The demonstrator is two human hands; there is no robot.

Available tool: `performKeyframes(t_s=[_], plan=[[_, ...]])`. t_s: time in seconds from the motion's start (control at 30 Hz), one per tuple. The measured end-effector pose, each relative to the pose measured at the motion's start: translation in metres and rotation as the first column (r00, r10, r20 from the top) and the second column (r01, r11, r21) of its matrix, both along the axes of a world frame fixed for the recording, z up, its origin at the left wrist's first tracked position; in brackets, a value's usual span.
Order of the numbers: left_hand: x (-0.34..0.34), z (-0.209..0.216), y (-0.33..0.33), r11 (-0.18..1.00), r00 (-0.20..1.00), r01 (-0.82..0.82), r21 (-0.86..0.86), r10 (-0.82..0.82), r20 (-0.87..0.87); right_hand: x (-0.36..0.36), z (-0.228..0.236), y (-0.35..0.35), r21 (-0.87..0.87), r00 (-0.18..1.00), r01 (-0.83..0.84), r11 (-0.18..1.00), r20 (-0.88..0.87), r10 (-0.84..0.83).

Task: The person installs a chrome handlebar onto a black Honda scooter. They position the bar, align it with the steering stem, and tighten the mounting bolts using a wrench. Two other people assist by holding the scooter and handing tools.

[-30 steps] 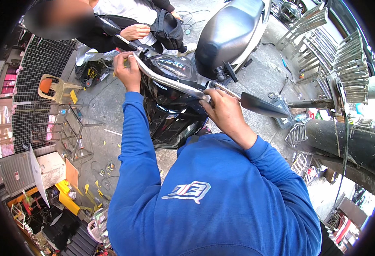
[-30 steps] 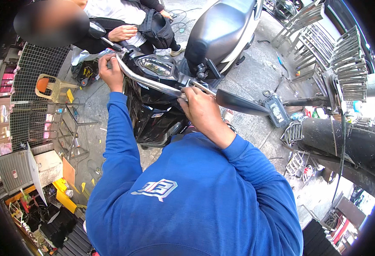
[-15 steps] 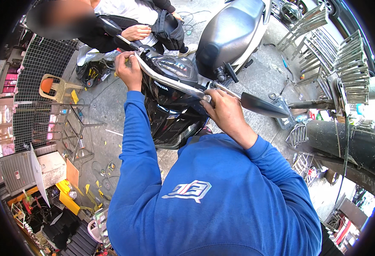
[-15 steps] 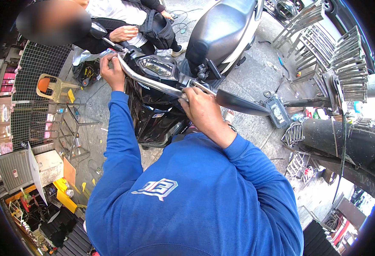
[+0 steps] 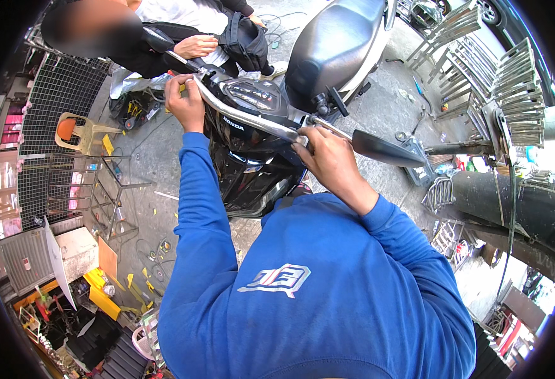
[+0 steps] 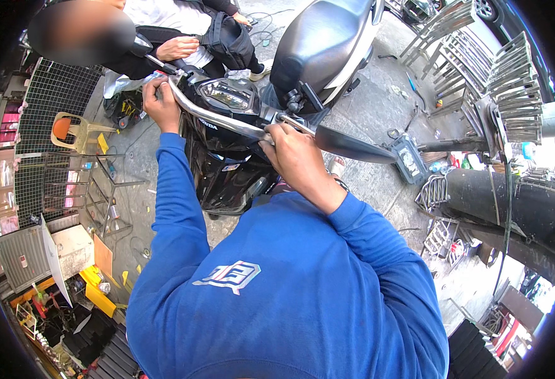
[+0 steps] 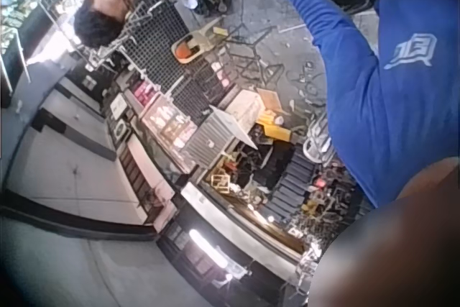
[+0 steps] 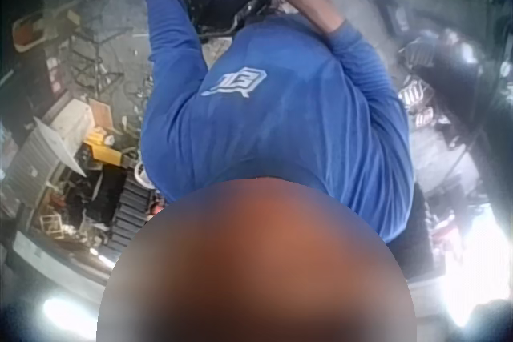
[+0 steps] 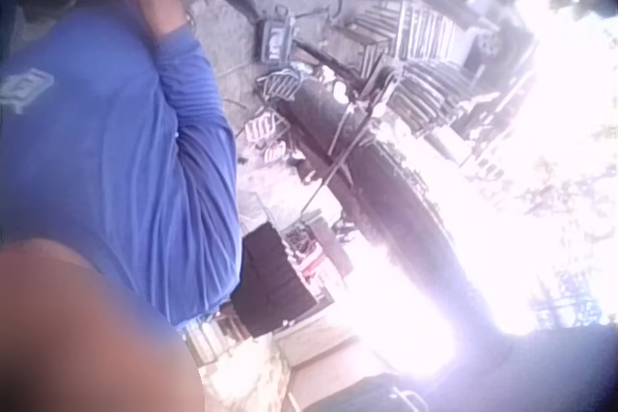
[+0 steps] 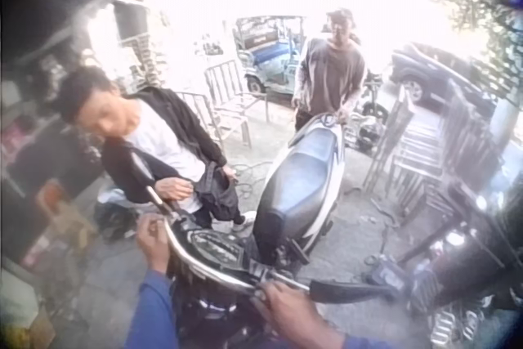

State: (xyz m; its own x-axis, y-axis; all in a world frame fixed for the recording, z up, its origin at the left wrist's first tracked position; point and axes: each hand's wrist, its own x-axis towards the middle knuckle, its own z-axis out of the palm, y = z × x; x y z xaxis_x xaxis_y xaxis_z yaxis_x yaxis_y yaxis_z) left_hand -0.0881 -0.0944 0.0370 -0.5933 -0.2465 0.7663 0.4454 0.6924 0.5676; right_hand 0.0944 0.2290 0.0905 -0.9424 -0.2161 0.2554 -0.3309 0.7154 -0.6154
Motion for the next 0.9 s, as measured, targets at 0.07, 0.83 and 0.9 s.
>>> performKeyframes(t_s=[0.07, 0.83, 0.9], plan=[[0.001, 0.0, 0.0, 1.0, 1.0, -0.003, -0.007, 0.003, -0.007, 0.001, -0.001, 0.0, 0.003, 1.0, 0.0, 1.0, 0.002, 0.0], [0.0, 0.0, -0.001, 1.0, 1.0, 0.026, 0.0, -0.026, -0.013, 0.014, -0.009, 0.014, -0.044, 0.999, 0.018, 0.999, 0.041, -0.017], [0.0, -0.001, -0.002, 1.0, 1.0, 0.03, 0.002, -0.03, -0.008, 0.014, -0.012, 0.014, -0.052, 0.998, 0.043, 0.998, 0.05, -0.041]])
